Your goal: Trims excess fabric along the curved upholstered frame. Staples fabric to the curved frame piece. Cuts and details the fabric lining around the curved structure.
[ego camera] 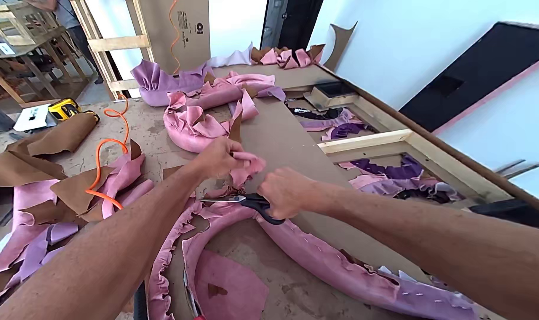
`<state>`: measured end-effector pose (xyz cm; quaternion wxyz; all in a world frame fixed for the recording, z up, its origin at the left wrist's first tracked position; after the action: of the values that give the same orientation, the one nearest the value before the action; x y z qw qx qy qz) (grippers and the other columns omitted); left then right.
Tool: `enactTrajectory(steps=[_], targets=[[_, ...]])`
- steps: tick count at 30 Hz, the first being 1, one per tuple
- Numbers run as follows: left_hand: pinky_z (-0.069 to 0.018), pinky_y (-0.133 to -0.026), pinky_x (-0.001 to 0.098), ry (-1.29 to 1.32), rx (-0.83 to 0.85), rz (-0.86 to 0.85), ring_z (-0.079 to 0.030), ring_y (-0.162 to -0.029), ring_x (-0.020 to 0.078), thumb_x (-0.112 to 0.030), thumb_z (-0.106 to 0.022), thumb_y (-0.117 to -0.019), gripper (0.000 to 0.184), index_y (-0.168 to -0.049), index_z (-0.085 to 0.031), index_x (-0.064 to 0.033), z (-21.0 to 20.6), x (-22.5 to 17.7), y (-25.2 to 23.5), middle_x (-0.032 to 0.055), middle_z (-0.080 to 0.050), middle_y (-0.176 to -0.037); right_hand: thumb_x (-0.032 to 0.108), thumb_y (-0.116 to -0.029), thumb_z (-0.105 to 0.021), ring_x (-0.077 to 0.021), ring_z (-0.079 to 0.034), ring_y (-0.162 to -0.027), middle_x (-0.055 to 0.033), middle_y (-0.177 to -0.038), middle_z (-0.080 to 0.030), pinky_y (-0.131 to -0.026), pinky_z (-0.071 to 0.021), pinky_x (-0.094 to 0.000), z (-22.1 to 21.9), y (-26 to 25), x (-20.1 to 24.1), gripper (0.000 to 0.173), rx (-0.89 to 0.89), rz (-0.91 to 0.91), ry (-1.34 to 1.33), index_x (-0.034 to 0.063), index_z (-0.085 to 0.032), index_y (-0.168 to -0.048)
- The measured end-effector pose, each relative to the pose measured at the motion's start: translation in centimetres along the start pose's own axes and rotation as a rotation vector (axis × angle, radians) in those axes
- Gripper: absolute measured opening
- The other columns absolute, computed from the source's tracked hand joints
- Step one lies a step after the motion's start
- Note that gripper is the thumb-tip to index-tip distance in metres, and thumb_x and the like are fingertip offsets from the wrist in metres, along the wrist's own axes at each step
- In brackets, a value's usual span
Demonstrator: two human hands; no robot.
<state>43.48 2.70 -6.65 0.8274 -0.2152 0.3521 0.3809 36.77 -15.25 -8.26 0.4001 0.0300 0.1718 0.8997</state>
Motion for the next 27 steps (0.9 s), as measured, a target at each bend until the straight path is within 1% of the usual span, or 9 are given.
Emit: enactTrajectory(steps=[3,6,8,11,14,17,18,22,27], targets=[[-0.0556,-0.073,0.0342,0.11,-0.266,0.0,-0.065,-0.074,0.0108,-0.015,-0.072,-0.0953,0.014,-0.098,-0.073,-0.0015,2.8,-1.0,-0.5,0.0063,-0.071,-0.084,0.043,-0.0857,-0.074,-0.0228,-0.061,-0.064,-0.0027,-0.065,-0.057,-0.056,-0.0468,-0.046,0.3,1.4,-1.6,0.035,0.01,-0.038,-0.022,0.0122,-0.062,-0.075],[-0.0577,-0.084,0.0414,0.108,-0.396,0.057,-0.069,-0.089,0.0172,-0.015,-0.066,-0.0984,0.017,-0.109,-0.066,-0.0016,6.2,-1.5,0.8,0.0107,-0.07,-0.098,0.054,-0.0797,-0.078,-0.0215,-0.065,-0.074,-0.0018,-0.08,-0.065,-0.062,-0.0514,-0.0463,0.6,3.2,-4.0,0.043,-0.019,-0.114,-0.007,0.0149,-0.067,-0.093],[-0.0557,-0.079,0.0435,0.099,-0.366,0.104,-0.065,-0.088,0.0208,-0.004,-0.059,-0.0954,0.011,-0.106,-0.058,-0.0018,7.1,-1.4,2.4,0.0128,-0.065,-0.098,0.063,-0.0747,-0.078,-0.0193,-0.066,-0.076,-0.0005,-0.086,-0.067,-0.063,-0.0524,-0.0449,0.4,4.2,-4.7,0.053,-0.033,-0.114,0.011,0.0156,-0.068,-0.096],[-0.0482,-0.054,0.0359,0.09,-0.31,0.216,-0.058,-0.06,0.0176,-0.001,-0.046,-0.0964,0.018,-0.101,-0.064,-0.0017,5.4,-0.1,4.5,0.0098,-0.063,-0.075,0.067,-0.0738,-0.078,-0.0183,-0.066,-0.078,0.0005,-0.088,-0.068,-0.065,-0.0529,-0.0432,0.2,5.2,-5.2,0.058,-0.015,-0.118,0.036,0.0163,-0.068,-0.1],[-0.0473,-0.064,0.0513,-0.165,-0.168,0.32,-0.061,-0.069,0.0253,-0.024,-0.052,-0.0979,0.024,-0.088,-0.067,-0.0073,3.2,0.3,5.7,0.0091,-0.062,-0.072,0.074,-0.0735,-0.076,-0.0183,-0.066,-0.076,0.0009,-0.086,-0.068,-0.065,-0.0533,-0.0443,0.0,6.1,-7.2,0.063,-0.018,-0.15,0.028,0.0172,-0.069,-0.099],[-0.0548,-0.083,0.063,-0.556,0.143,0.407,-0.07,-0.093,0.0326,-0.064,-0.07,-0.0853,0.062,-0.123,-0.068,-0.015,0.3,-0.5,6.3,0.0107,-0.073,-0.094,0.074,-0.0733,-0.076,-0.0178,-0.065,-0.075,0.0016,-0.084,-0.066,-0.066,-0.053,-0.0449,-0.1,7.1,-9.2,0.061,-0.011,-0.214,0.007,0.0177,-0.069,-0.097],[-0.054,-0.085,0.0629,-0.647,0.239,0.423,-0.07,-0.097,0.0334,-0.066,-0.071,-0.0843,0.067,-0.128,-0.066,-0.0156,-0.5,-0.3,6.4,0.011,-0.073,-0.099,0.073,-0.0733,-0.076,-0.0174,-0.065,-0.076,0.0017,-0.085,-0.067,-0.066,-0.0529,-0.0447,-0.1,7.3,-9.2,0.061,-0.01,-0.223,0.001,0.0177,-0.069,-0.098],[-0.0536,-0.076,0.0574,-0.678,0.31,0.201,-0.068,-0.084,0.0306,-0.028,-0.063,-0.0993,0.02,-0.097,-0.073,-0.0104,0.0,1.3,5.7,0.0101,-0.069,-0.083,0.073,-0.0732,-0.076,-0.0209,-0.068,-0.085,-0.0013,-0.097,-0.07,-0.071,-0.0543,-0.0471,-0.1,6.2,-7.1,0.067,0.008,-0.221,0.0,0.0161,-0.069,-0.108],[-0.0533,-0.072,0.0493,-0.746,0.306,0.011,-0.066,-0.077,0.0227,-0.025,-0.063,-0.0998,0.015,-0.095,-0.071,-0.0142,0.5,-1.6,3.6,0.0035,-0.066,-0.078,0.066,-0.0736,-0.078,-0.026,-0.068,-0.088,-0.0061,-0.101,-0.069,-0.069,-0.0533,-0.0495,0.1,2.5,-3.5,0.068,0.027,-0.209,0.013,0.0115,-0.066,-0.112]])
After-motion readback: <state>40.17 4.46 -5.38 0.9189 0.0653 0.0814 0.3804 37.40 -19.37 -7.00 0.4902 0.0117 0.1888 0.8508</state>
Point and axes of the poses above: each hand's wrist, its own y-axis away from the middle knuckle, its own z-axis out of the back of the hand, x = y × z, the point moved 2 cm from there along -y, towards the middle knuckle
